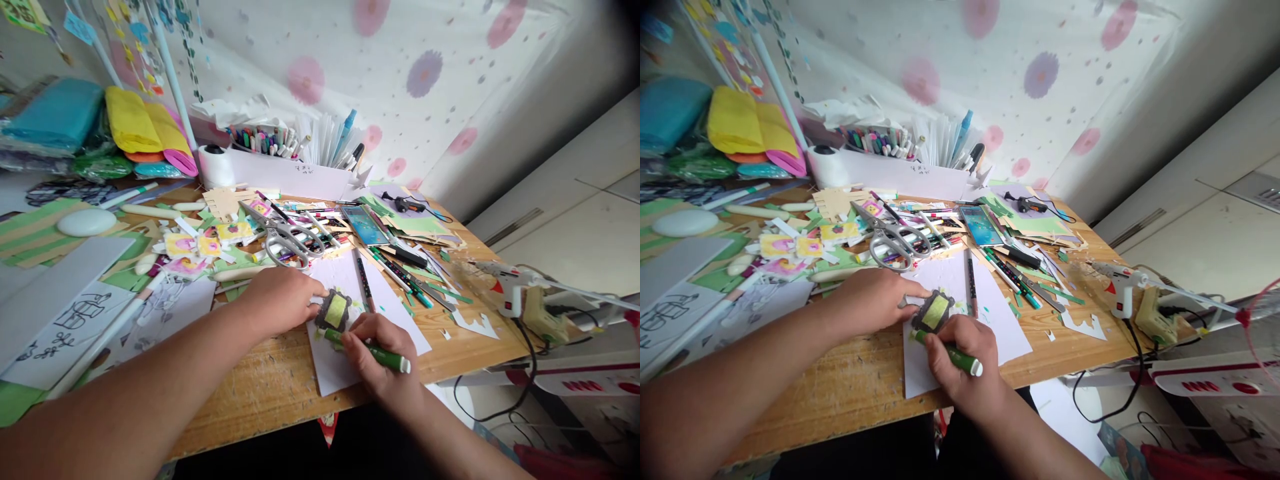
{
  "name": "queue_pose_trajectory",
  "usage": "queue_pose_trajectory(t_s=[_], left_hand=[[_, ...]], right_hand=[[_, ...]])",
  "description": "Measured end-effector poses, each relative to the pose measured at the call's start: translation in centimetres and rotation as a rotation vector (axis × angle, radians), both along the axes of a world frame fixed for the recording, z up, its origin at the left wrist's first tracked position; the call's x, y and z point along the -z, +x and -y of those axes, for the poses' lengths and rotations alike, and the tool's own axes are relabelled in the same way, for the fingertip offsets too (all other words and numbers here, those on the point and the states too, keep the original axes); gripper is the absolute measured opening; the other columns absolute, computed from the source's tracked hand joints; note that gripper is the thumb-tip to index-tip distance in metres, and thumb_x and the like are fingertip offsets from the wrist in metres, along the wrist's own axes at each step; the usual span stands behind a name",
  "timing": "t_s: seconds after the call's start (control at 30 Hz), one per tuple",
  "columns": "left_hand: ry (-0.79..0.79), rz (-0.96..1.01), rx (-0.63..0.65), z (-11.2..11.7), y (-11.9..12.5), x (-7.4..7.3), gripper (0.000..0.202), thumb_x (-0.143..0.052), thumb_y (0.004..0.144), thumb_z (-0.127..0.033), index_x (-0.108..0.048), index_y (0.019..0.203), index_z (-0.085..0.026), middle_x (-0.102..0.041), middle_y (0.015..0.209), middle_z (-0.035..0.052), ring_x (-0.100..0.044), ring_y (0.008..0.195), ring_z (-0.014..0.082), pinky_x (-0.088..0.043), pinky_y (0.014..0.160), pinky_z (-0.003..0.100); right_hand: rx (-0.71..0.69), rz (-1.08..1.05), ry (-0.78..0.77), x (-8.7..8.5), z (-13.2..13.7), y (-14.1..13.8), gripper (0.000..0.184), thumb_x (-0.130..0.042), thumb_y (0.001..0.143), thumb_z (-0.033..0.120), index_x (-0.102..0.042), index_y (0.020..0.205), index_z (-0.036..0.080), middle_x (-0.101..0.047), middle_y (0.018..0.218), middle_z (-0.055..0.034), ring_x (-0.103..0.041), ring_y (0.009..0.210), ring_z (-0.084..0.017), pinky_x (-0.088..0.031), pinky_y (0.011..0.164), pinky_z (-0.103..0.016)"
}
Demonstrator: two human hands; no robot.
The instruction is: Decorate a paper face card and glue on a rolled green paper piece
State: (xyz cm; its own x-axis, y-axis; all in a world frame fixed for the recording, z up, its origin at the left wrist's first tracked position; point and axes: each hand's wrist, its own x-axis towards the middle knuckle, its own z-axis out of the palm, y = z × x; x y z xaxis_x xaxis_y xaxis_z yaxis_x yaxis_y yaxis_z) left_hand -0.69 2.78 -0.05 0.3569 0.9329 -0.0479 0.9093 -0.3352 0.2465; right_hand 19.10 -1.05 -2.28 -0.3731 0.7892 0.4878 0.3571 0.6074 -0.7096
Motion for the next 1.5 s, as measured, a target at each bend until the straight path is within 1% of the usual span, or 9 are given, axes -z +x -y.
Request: queue_pose_trajectory(t_s=[0.27,0.37,0.47,0.6,0.8,0.97,1.13,1.27,1.5], left_hand=[[-0.020,0.075,-0.013,0.0,-0.1,0.0,0.033,-0.063,0.079,-0.038,-0.072,0.110,-0.039,-0.077,0.100,0.0056,-0.069,0.090,0.0320,-0.048,0.073,0.038],[-0.043,0.147,-0.001,-0.2,-0.4,0.0,0.033,-0.064,0.078,-0.036,-0.072,0.110,-0.037,-0.077,0.103,0.0039,-0.070,0.093,0.0292,-0.050,0.077,0.037],[-0.056,0.239,0.009,-0.4,-0.7,0.0,0.035,-0.062,0.080,-0.035,-0.070,0.114,-0.037,-0.075,0.109,-0.0019,-0.069,0.096,0.0211,-0.051,0.082,0.030],[0.019,0.298,-0.067,-0.8,-1.4,-0.3,0.035,-0.048,0.090,-0.038,-0.068,0.116,-0.025,-0.073,0.116,0.0015,-0.066,0.103,0.0179,-0.050,0.089,0.028],[0.072,0.092,-0.275,-0.4,-1.1,-2.3,0.027,-0.052,0.085,-0.045,-0.069,0.082,-0.024,-0.074,0.077,0.0007,-0.067,0.074,0.0194,-0.046,0.062,0.027],[0.060,-0.103,-0.421,1.0,0.5,-2.8,0.030,-0.052,0.082,-0.051,-0.064,0.075,-0.024,-0.070,0.067,0.0018,-0.065,0.064,0.0222,-0.036,0.051,0.026],[0.065,-0.151,-0.493,1.9,2.3,-2.0,0.025,-0.050,0.084,-0.044,-0.064,0.082,-0.024,-0.073,0.077,0.0046,-0.068,0.073,0.0242,-0.040,0.056,0.027],[0.091,-0.110,-0.527,2.1,3.3,-2.1,0.024,-0.047,0.090,-0.038,-0.064,0.085,-0.022,-0.073,0.081,0.0039,-0.067,0.075,0.0221,-0.044,0.061,0.029],[0.063,0.027,-0.473,1.1,3.9,-6.1,0.028,-0.058,0.090,-0.041,-0.064,0.085,-0.013,-0.067,0.082,0.0007,-0.064,0.078,0.0171,-0.052,0.074,0.035]], right_hand=[[-0.031,-0.051,-0.027,-0.1,0.2,0.2,0.024,-0.057,0.083,0.016,-0.046,0.062,0.021,-0.053,0.055,0.0025,-0.048,0.048,-0.011,-0.037,0.047,-0.024],[-0.082,-0.289,-0.127,0.4,0.3,0.7,0.023,-0.058,0.084,0.019,-0.047,0.064,0.021,-0.054,0.057,0.0026,-0.049,0.052,-0.012,-0.039,0.052,-0.026],[0.022,-0.629,-0.209,0.7,0.1,2.0,0.023,-0.061,0.085,0.022,-0.049,0.066,0.022,-0.052,0.052,0.0046,-0.047,0.052,-0.013,-0.039,0.054,-0.027],[0.186,-0.784,-0.219,0.3,-0.5,5.4,0.019,-0.065,0.082,0.023,-0.054,0.067,0.021,-0.051,0.049,0.0048,-0.048,0.049,-0.012,-0.037,0.051,-0.026],[0.431,-0.775,-0.268,0.6,-0.3,10.7,0.023,-0.072,0.079,0.032,-0.056,0.070,0.019,-0.054,0.054,0.0039,-0.050,0.047,-0.012,-0.039,0.047,-0.025],[0.455,-0.754,-0.325,1.8,0.1,12.4,0.024,-0.072,0.080,0.036,-0.058,0.072,0.019,-0.056,0.055,0.0018,-0.052,0.051,-0.013,-0.038,0.047,-0.023],[0.346,-0.729,-0.360,2.0,0.1,12.5,0.025,-0.069,0.081,0.037,-0.055,0.069,0.019,-0.054,0.053,0.0027,-0.050,0.049,-0.013,-0.036,0.045,-0.023],[0.259,-0.595,-0.260,1.8,0.0,12.8,0.025,-0.065,0.082,0.035,-0.054,0.066,0.019,-0.054,0.053,0.0022,-0.048,0.046,-0.012,-0.037,0.043,-0.023],[0.189,-0.450,-0.081,2.3,0.0,13.8,0.022,-0.061,0.083,0.031,-0.053,0.067,0.020,-0.054,0.054,0.0027,-0.049,0.046,-0.012,-0.040,0.043,-0.021]])
